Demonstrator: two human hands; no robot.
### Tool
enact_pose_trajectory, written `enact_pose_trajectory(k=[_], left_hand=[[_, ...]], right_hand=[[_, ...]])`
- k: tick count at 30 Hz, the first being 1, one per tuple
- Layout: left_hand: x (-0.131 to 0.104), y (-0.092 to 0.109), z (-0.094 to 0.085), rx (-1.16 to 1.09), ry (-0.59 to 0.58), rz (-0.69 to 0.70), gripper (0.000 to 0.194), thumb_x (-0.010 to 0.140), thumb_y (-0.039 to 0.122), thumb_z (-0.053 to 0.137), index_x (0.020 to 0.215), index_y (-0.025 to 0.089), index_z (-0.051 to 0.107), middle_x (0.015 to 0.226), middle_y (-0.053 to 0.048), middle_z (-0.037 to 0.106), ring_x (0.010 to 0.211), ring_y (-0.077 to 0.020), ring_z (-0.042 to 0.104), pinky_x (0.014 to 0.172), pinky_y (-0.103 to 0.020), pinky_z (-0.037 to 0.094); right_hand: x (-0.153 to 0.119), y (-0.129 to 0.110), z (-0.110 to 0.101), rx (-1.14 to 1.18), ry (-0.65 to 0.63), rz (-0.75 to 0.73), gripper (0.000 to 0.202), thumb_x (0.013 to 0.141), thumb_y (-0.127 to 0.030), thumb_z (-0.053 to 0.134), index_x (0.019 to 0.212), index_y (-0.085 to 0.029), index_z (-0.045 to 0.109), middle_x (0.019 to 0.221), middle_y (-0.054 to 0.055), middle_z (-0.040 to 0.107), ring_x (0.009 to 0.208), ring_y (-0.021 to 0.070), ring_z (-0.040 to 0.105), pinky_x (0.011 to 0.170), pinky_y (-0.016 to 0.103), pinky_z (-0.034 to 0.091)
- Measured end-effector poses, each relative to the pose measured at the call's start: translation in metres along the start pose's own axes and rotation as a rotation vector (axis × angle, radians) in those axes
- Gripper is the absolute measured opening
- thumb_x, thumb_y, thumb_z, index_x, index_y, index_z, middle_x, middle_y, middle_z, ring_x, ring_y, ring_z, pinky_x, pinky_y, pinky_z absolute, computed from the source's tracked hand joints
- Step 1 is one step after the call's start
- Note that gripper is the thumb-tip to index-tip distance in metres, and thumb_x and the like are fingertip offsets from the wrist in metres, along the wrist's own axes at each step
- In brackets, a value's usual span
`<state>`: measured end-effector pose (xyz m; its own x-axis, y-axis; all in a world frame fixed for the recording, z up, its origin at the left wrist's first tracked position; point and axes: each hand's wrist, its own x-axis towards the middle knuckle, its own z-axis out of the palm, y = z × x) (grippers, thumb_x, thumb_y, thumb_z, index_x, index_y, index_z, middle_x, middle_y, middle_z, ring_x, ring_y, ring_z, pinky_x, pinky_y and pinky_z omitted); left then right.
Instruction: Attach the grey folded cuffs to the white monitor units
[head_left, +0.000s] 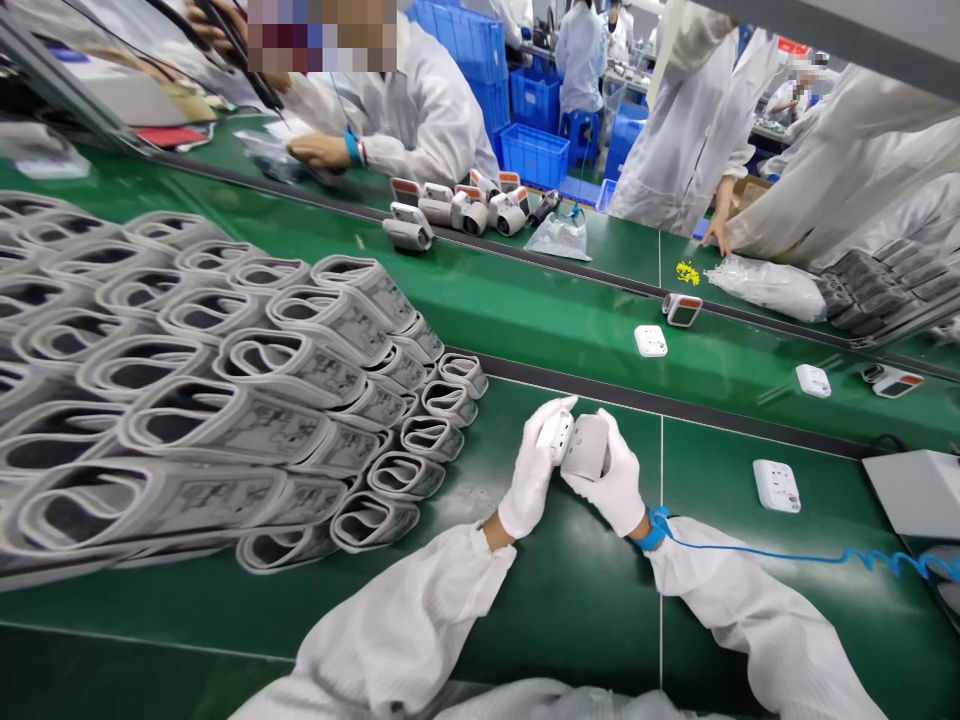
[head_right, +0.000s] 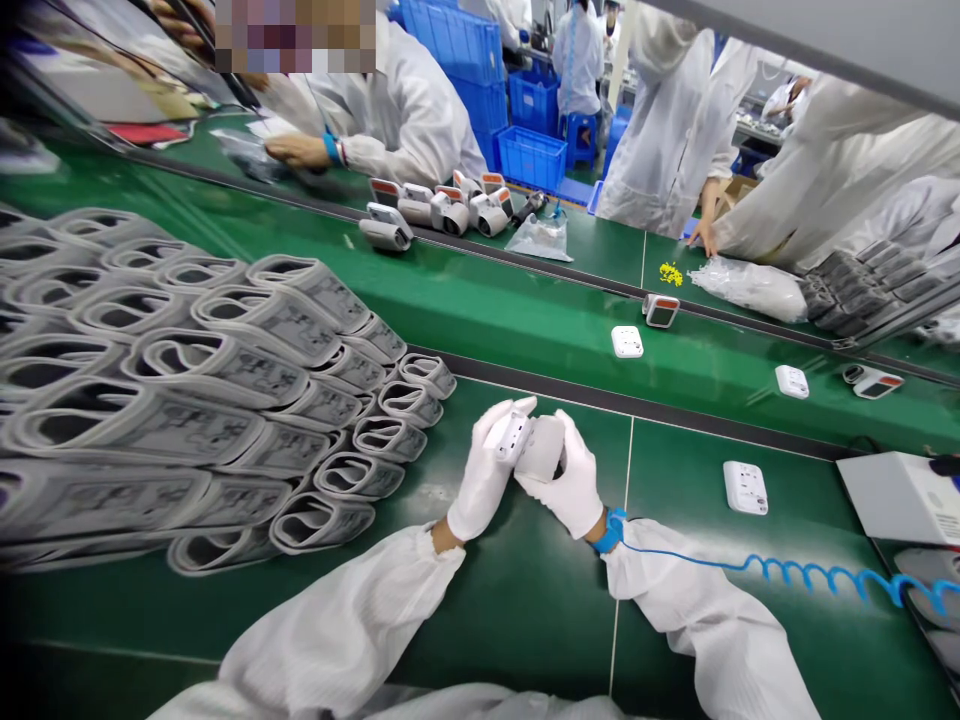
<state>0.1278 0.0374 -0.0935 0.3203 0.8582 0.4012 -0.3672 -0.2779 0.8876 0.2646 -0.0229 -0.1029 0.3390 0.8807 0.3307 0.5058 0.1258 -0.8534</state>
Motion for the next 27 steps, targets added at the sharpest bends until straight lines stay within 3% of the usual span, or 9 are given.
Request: enact_pose_trajectory(k=[9,17,27], left_hand=[[-0.0007,0.0071,-0.0012,0.105,-0.002,0.018,0.05,0.106,0.049,0.041,0.15,0.026,0.051,0.152,-0.012,0.052,0.145,-0.0314,0.043,0.125,-0.054,0.032],[-0.0025,0.0052,0.0044,-0.064,0.081,-0.068,0.048,0.101,0.048,0.056,0.145,0.028,0.051,0.15,-0.011,0.056,0.141,-0.0307,0.05,0.121,-0.054,0.037],[-0.0023,0.0072,0.0007,0.09,-0.001,0.04,0.05,0.105,0.052,0.042,0.147,0.026,0.054,0.153,-0.012,0.052,0.146,-0.0313,0.044,0.123,-0.053,0.036]], right_hand=[[-0.0014,-0.0015,-0.0005,-0.019,0.005,0.001,0.09,0.071,-0.046,0.085,0.148,-0.018,0.049,0.141,0.013,0.064,0.127,0.0318,0.066,0.11,0.043,0.054],[-0.003,-0.0007,0.0009,-0.006,0.025,-0.007,0.088,0.072,-0.047,0.084,0.148,-0.02,0.049,0.141,0.012,0.064,0.131,0.0324,0.063,0.112,0.045,0.052],[-0.0054,-0.0029,-0.0004,-0.065,0.002,-0.023,0.08,0.072,-0.043,0.084,0.143,-0.021,0.053,0.143,0.012,0.062,0.132,0.0337,0.062,0.114,0.047,0.051]])
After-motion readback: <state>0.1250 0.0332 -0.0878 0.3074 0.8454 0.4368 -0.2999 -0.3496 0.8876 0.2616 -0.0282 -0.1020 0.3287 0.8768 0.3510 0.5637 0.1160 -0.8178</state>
